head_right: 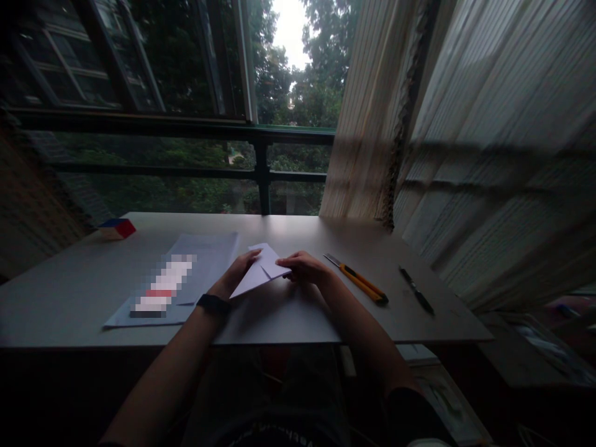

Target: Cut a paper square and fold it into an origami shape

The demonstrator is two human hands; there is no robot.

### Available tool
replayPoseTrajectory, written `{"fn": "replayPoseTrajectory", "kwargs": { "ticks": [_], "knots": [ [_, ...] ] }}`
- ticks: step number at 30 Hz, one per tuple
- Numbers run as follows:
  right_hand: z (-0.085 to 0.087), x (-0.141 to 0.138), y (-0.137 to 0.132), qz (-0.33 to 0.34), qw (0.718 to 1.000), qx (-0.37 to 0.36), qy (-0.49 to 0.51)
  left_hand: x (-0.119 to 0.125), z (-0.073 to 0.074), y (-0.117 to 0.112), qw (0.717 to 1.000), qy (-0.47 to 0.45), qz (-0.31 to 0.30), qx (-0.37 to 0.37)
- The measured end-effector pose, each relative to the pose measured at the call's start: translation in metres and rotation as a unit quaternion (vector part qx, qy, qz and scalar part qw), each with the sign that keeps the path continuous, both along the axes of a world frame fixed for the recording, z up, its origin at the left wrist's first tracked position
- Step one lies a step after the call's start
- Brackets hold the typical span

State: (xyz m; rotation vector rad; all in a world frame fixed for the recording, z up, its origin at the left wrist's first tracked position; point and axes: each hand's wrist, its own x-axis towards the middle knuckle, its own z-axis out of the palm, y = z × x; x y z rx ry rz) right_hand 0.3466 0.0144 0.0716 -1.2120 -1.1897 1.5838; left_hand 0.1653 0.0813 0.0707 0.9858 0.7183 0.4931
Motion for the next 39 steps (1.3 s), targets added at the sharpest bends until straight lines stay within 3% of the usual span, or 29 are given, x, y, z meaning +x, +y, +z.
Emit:
{"fn": "replayPoseTrajectory", "kwargs": {
  "ticks": [5, 8, 11, 16, 23, 30, 39],
  "knots": [
    [0.0, 0.0, 0.0, 0.014, 1.0, -0.013, 0.009, 0.005, -0.014, 0.017, 0.988, 0.065, 0.112, 0.084],
    [0.001, 0.001, 0.0, 0.02, 0.999, -0.03, 0.016, 0.002, -0.021, 0.032, 0.959, 0.162, 0.138, 0.189],
    [0.001, 0.003, 0.0, 0.025, 0.999, -0.042, 0.015, 0.0, -0.023, 0.039, 0.945, 0.195, 0.142, 0.219],
    [0.0, 0.004, 0.0, 0.035, 0.998, -0.042, 0.012, -0.001, -0.02, 0.033, 0.942, 0.192, 0.161, 0.222],
    [-0.004, 0.006, 0.003, 0.046, 0.998, -0.031, -0.006, 0.001, -0.021, 0.032, 0.96, 0.134, 0.173, 0.177],
    [-0.003, 0.005, 0.0, 0.076, 0.995, -0.059, -0.037, 0.006, -0.021, 0.012, 0.99, -0.048, 0.127, 0.047],
    [-0.001, 0.005, 0.0, 0.085, 0.995, -0.045, -0.04, 0.01, -0.012, 0.004, 0.985, -0.075, 0.14, 0.063]
  ]
}}
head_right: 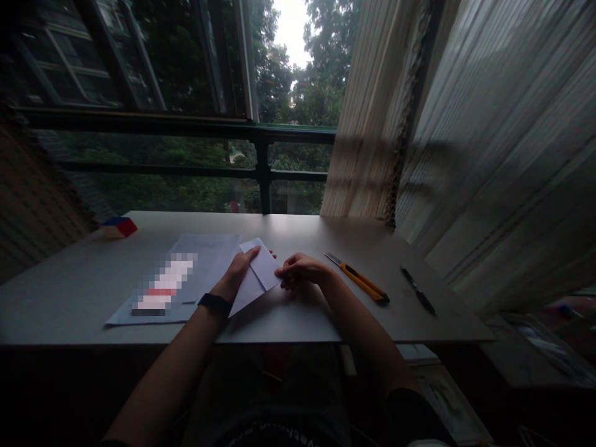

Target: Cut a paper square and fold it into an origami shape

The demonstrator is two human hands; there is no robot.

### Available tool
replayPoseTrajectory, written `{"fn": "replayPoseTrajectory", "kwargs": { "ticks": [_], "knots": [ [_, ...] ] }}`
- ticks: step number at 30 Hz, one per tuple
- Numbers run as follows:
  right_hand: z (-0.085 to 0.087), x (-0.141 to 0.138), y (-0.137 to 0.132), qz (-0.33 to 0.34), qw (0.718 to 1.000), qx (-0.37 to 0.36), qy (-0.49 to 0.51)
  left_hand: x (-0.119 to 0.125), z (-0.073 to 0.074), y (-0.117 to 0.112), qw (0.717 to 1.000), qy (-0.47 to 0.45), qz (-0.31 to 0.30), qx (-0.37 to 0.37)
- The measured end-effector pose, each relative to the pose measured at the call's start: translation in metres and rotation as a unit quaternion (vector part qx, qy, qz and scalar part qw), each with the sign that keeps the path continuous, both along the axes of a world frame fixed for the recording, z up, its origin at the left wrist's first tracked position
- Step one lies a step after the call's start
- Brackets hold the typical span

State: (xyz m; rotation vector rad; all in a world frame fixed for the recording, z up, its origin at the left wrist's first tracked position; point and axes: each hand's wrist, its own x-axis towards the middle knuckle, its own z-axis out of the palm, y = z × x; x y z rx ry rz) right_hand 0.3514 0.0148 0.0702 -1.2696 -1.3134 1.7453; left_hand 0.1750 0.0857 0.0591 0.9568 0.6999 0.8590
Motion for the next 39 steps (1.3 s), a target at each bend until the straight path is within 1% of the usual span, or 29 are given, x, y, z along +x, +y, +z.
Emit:
{"fn": "replayPoseTrajectory", "kwargs": {
  "ticks": [2, 5, 9, 13, 16, 18, 23, 26, 28, 31, 34, 36, 39],
  "knots": [
    [0.0, 0.0, 0.0, -0.002, 1.0, 0.002, -0.002, 0.001, 0.0, 0.001, 1.0, 0.0, 0.004, 0.002],
    [-0.001, -0.001, 0.0, 0.015, 1.0, 0.006, 0.009, 0.001, -0.001, 0.0, 1.0, -0.012, -0.001, -0.008],
    [-0.006, -0.003, 0.001, 0.018, 1.0, 0.005, 0.025, 0.0, 0.001, -0.003, 1.0, -0.023, -0.003, -0.012],
    [-0.009, -0.001, 0.004, -0.019, 1.0, -0.009, 0.013, 0.0, -0.001, -0.005, 1.0, -0.019, -0.001, 0.023],
    [-0.008, 0.0, 0.004, -0.04, 0.999, -0.006, 0.017, 0.0, -0.003, -0.004, 0.998, 0.027, 0.011, 0.047],
    [-0.007, -0.001, 0.004, -0.059, 0.998, 0.002, 0.023, -0.001, -0.004, -0.004, 0.998, 0.045, 0.014, 0.046],
    [-0.01, -0.006, 0.003, -0.097, 0.994, 0.047, 0.027, 0.0, -0.005, -0.005, 0.998, 0.047, -0.008, 0.04],
    [-0.013, -0.008, 0.005, -0.119, 0.991, 0.06, 0.0, 0.001, -0.007, -0.004, 0.996, 0.071, 0.005, 0.057],
    [-0.014, -0.01, 0.006, -0.143, 0.988, 0.063, -0.016, 0.0, -0.01, -0.003, 0.995, 0.079, -0.001, 0.067],
    [-0.011, -0.012, 0.007, -0.181, 0.981, 0.068, -0.022, 0.001, -0.013, 0.0, 0.992, 0.104, -0.012, 0.076],
    [-0.007, -0.014, 0.005, -0.206, 0.975, 0.083, -0.004, 0.001, -0.014, 0.001, 0.988, 0.133, -0.001, 0.083],
    [-0.003, -0.015, 0.002, -0.19, 0.978, 0.086, 0.018, 0.001, -0.014, 0.0, 0.988, 0.129, -0.013, 0.086],
    [0.0, -0.017, -0.001, -0.145, 0.986, 0.072, 0.026, 0.001, -0.014, -0.003, 0.988, 0.117, -0.037, 0.093]
  ]
}}
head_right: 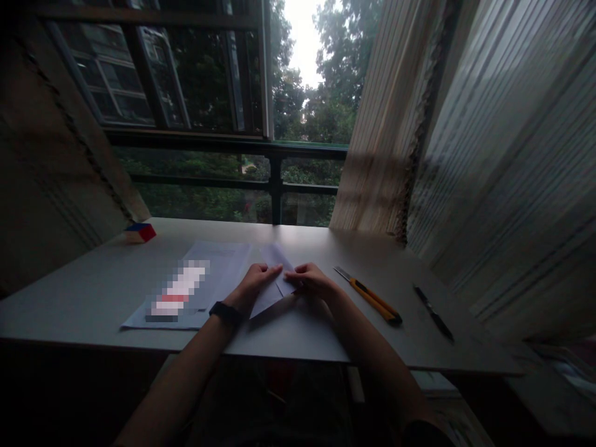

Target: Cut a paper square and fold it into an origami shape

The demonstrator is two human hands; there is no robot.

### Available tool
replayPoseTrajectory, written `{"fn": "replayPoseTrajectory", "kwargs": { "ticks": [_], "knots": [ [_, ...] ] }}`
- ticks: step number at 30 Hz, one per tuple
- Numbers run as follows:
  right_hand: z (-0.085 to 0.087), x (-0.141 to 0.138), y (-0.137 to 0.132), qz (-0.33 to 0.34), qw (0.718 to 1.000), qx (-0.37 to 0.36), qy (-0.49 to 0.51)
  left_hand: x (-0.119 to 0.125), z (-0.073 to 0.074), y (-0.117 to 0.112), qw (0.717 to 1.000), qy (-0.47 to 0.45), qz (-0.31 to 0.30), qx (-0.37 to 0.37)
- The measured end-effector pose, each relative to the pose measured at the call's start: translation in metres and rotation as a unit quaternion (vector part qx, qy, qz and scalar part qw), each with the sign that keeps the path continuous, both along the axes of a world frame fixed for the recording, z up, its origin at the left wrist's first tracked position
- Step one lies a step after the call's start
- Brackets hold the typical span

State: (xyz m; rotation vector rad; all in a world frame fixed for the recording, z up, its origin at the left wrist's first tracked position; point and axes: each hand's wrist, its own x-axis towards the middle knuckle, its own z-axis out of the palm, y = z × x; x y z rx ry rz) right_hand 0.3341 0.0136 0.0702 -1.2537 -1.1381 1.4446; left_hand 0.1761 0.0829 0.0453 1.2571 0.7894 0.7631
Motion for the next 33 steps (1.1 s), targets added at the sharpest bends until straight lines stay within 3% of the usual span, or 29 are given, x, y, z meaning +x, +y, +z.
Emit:
{"fn": "replayPoseTrajectory", "kwargs": {
  "ticks": [12, 22, 29, 33],
  "knots": [
    [-0.004, 0.001, 0.002, -0.044, 0.999, 0.022, -0.003, -0.001, 0.009, -0.007, 0.999, -0.014, 0.016, 0.043],
    [-0.001, 0.003, 0.004, -0.105, 0.979, 0.173, 0.02, -0.002, 0.009, -0.011, 0.981, 0.045, -0.098, 0.163],
    [0.016, 0.004, -0.003, -0.117, 0.963, 0.243, 0.001, -0.002, 0.011, -0.013, 0.967, 0.03, -0.034, 0.249],
    [0.02, 0.004, -0.004, -0.145, 0.959, 0.245, 0.002, -0.002, 0.009, -0.014, 0.965, 0.029, -0.053, 0.256]
  ]
}}
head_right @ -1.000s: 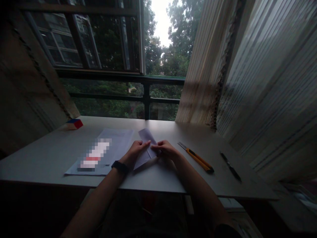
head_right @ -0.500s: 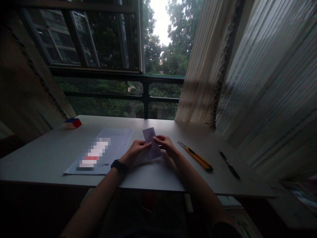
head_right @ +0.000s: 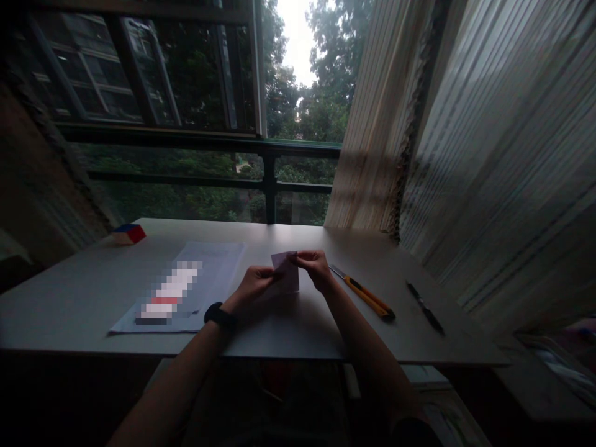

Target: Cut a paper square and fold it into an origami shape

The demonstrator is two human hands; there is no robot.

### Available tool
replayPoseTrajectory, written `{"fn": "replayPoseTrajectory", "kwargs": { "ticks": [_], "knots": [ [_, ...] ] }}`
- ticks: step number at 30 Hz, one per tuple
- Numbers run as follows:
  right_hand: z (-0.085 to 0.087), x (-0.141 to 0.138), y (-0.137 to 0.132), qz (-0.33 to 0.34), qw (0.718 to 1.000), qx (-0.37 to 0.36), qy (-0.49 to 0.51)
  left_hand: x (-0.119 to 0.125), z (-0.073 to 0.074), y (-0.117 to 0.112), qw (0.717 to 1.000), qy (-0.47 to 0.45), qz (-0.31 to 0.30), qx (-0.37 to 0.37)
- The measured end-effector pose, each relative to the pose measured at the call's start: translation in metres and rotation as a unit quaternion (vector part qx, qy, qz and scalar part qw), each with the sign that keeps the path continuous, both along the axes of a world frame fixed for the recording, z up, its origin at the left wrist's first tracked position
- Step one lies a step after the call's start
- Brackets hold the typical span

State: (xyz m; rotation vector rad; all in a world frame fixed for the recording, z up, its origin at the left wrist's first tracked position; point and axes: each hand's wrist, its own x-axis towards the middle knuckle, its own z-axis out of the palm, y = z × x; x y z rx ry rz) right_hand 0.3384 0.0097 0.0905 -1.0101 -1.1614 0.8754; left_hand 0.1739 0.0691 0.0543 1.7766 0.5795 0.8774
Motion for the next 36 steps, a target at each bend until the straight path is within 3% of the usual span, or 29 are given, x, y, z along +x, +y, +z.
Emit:
{"fn": "replayPoseTrajectory", "kwargs": {
  "ticks": [15, 22, 28, 36],
  "knots": [
    [-0.014, -0.007, 0.009, -0.157, 0.987, -0.001, -0.044, -0.008, 0.011, -0.006, 0.975, 0.052, -0.147, -0.159],
    [-0.022, -0.003, 0.015, -0.154, 0.985, -0.028, -0.077, -0.006, 0.009, -0.001, 0.978, 0.06, -0.109, -0.166],
    [-0.03, -0.002, 0.019, -0.217, 0.959, -0.001, -0.181, -0.005, 0.004, 0.003, 0.978, 0.051, -0.116, -0.168],
    [-0.029, -0.002, 0.019, -0.21, 0.964, 0.006, -0.162, -0.005, 0.007, 0.0, 0.971, 0.068, -0.139, -0.182]
  ]
}}
